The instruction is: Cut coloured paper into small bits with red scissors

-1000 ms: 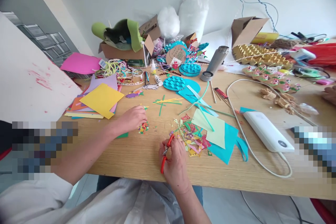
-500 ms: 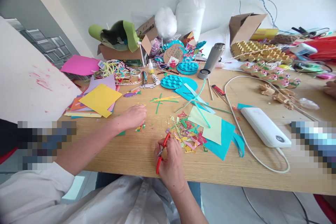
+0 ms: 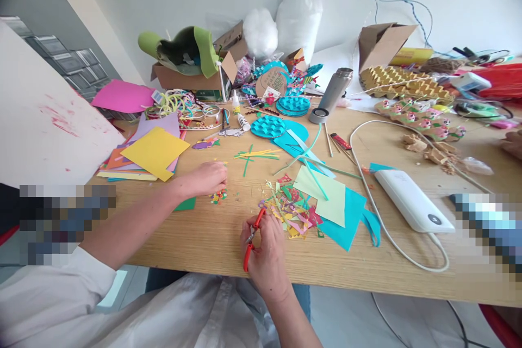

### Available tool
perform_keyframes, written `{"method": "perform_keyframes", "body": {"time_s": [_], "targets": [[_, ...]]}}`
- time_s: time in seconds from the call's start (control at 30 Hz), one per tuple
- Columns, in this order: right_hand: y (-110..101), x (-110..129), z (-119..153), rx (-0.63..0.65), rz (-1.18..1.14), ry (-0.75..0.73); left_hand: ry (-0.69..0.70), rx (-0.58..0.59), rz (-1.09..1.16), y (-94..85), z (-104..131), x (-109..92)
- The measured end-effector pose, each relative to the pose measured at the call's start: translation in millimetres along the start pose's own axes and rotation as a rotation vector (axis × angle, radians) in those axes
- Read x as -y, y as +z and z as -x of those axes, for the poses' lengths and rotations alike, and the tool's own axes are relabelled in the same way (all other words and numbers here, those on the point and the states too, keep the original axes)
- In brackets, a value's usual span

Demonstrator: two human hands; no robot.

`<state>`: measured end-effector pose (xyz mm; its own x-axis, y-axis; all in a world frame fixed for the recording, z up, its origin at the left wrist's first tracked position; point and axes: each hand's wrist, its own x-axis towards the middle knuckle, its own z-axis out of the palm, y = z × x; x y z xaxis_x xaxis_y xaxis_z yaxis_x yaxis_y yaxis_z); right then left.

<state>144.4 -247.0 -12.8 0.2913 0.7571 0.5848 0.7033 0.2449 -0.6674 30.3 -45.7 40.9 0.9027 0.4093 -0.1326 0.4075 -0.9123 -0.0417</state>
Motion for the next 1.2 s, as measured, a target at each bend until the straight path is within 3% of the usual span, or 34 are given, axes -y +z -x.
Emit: {"method": "perform_keyframes", "body": {"time_s": [0.27, 0.43, 0.67, 1.2], "targets": [[-0.1, -0.3, 1.8, -0.001, 0.003, 0.003, 0.006, -0.001, -0.059, -1.7, -2.4, -7.4], [-0.3, -0.5, 2.2, 0.007, 0.004, 0.008, -0.032, -0.011, 0.051, 4.3, -2.7, 8.5], [-0.6, -0.1, 1.0, 0.004, -0.004, -0.001, 0.066, -0.052, 0.198, 14.7, -2.4, 30.7], [0.1, -0.9, 0.6, 0.023, -0.023, 0.014, 0.191, -0.06, 0.145, 13.6, -1.9, 25.9]]}}
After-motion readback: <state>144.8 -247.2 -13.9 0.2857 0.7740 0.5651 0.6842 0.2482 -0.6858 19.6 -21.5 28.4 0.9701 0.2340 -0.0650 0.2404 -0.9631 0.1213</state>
